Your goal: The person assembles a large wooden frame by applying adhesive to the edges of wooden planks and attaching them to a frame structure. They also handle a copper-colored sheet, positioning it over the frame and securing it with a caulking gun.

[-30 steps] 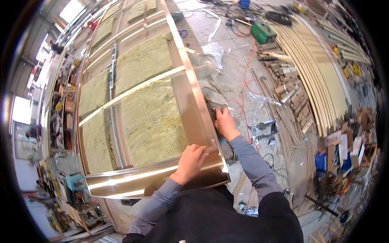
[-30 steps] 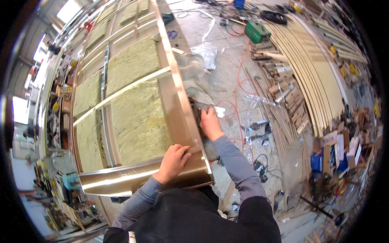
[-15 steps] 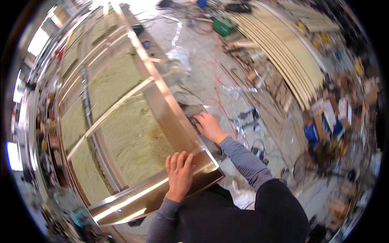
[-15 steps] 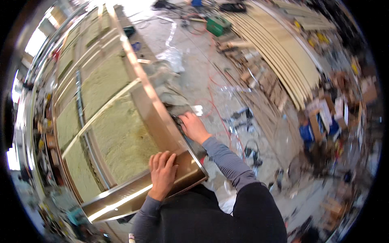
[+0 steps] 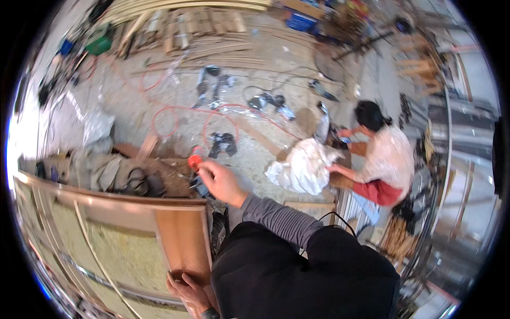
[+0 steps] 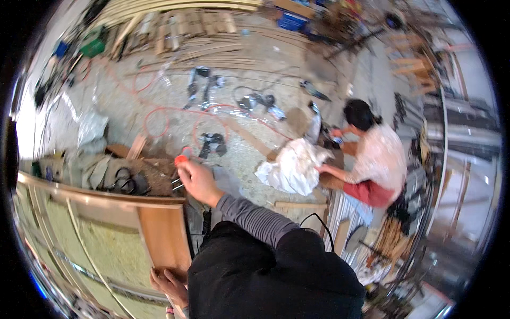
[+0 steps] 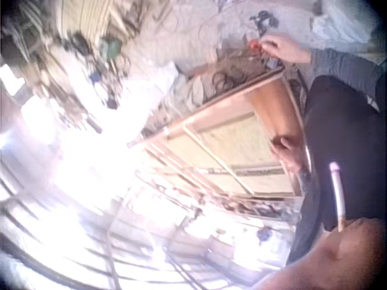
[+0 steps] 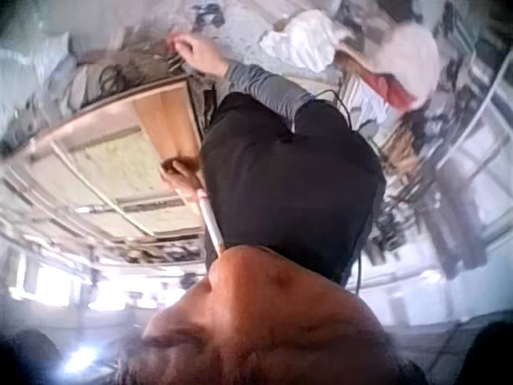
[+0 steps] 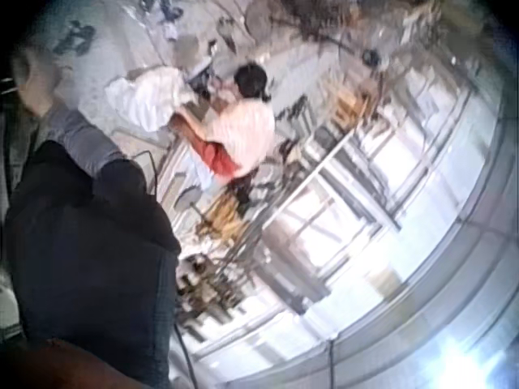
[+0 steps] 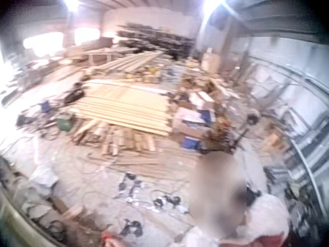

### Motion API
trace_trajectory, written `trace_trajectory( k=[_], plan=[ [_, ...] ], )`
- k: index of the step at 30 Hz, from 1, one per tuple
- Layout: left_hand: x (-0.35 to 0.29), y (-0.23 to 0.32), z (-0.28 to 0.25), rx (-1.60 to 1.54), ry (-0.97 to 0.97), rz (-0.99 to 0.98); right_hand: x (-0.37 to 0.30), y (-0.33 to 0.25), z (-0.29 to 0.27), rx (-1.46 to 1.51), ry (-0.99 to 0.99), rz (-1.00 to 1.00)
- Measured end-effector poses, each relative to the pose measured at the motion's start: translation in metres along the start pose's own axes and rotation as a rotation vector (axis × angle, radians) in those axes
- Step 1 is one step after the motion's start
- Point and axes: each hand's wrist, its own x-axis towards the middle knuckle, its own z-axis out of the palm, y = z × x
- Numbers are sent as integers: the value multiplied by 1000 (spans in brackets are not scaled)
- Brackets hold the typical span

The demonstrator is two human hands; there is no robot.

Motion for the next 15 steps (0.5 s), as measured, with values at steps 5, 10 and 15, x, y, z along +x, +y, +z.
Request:
trace_trajectory(
  k=[5, 10, 15],
  plan=[
    [3, -1, 6, 13, 59, 183, -116, 47, -28, -51, -32, 111],
    [4, -12, 19, -15, 204, 307, -188, 52, -54, -89, -109, 191],
    [-6, -13, 19, 38, 293, 307, -258, 54, -65, -143, -122, 171]
  ],
)
